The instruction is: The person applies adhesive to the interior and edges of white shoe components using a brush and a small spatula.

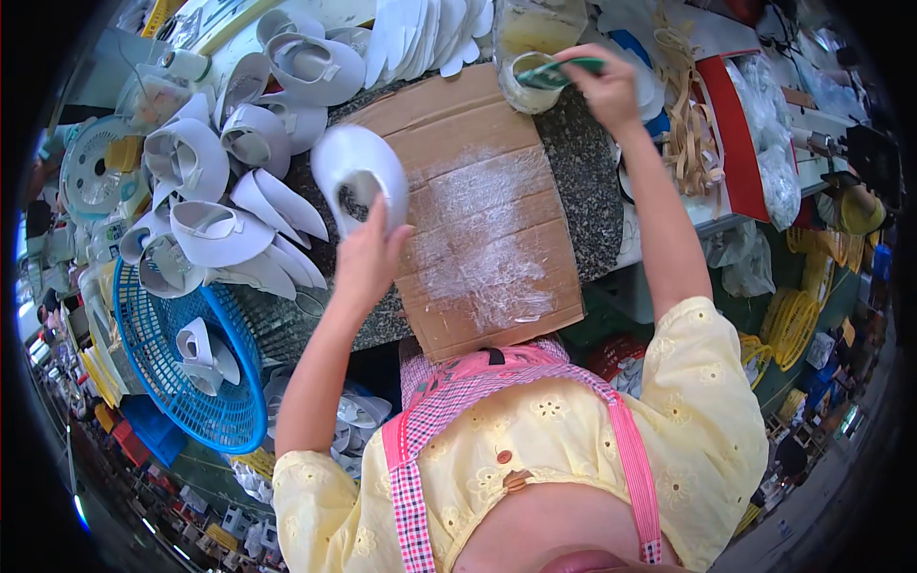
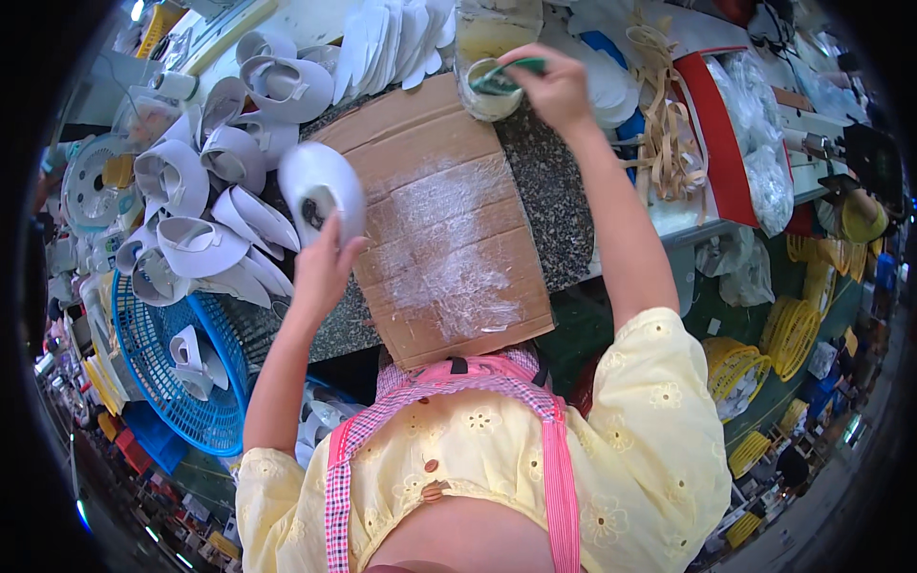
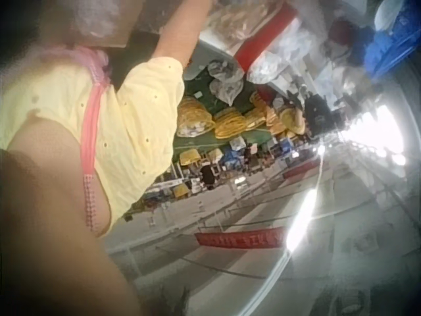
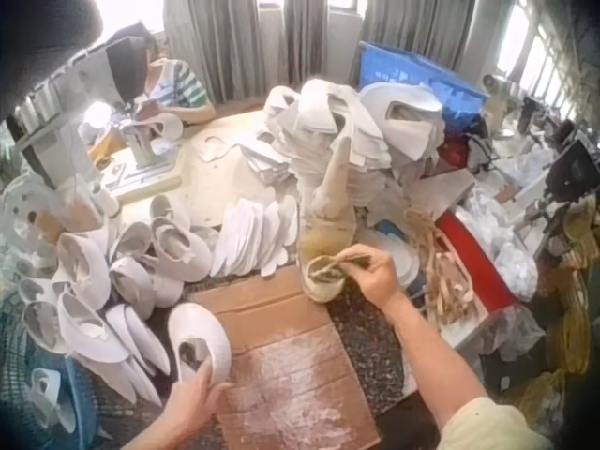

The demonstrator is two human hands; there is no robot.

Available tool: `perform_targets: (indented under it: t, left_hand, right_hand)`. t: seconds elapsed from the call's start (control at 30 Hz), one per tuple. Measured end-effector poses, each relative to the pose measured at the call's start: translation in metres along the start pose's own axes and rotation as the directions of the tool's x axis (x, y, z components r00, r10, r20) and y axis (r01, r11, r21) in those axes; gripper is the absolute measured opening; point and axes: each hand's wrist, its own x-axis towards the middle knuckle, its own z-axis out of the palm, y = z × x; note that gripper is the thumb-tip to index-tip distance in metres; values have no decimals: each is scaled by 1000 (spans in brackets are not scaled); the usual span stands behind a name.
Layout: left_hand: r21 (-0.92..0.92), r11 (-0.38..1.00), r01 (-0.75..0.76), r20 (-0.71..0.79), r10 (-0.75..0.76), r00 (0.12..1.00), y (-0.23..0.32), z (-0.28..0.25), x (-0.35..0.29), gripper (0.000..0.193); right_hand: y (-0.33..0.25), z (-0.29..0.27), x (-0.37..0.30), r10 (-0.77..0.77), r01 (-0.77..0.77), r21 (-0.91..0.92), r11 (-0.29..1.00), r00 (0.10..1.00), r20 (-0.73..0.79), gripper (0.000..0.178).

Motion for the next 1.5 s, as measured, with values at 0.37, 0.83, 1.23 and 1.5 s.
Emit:
perform_targets:
  t: [0.37, 0.83, 1.23, 1.5]
  left_hand:
    - [-832, 192, 521, 522, -48, 851, -27, 6, 6, 82]
    - [-902, -110, 417, 420, 2, 908, -25, -2, -10, 98]
    - [-254, 963, -90, -127, 59, 990, -14, 31, 26, 35]
    - [-519, 844, 137, -175, -261, 949, -18, 22, 21, 23]
  right_hand:
    - [-49, 63, -69, 335, -414, 542, 732, 910, 243, 8]
    - [-76, 115, -53, 335, -459, 660, 595, 888, 315, 12]
    - [-2, 20, -11, -1, -14, -108, 994, 991, -137, 8]
    - [-4, -23, -32, 248, -241, 140, 960, 968, -40, 12]
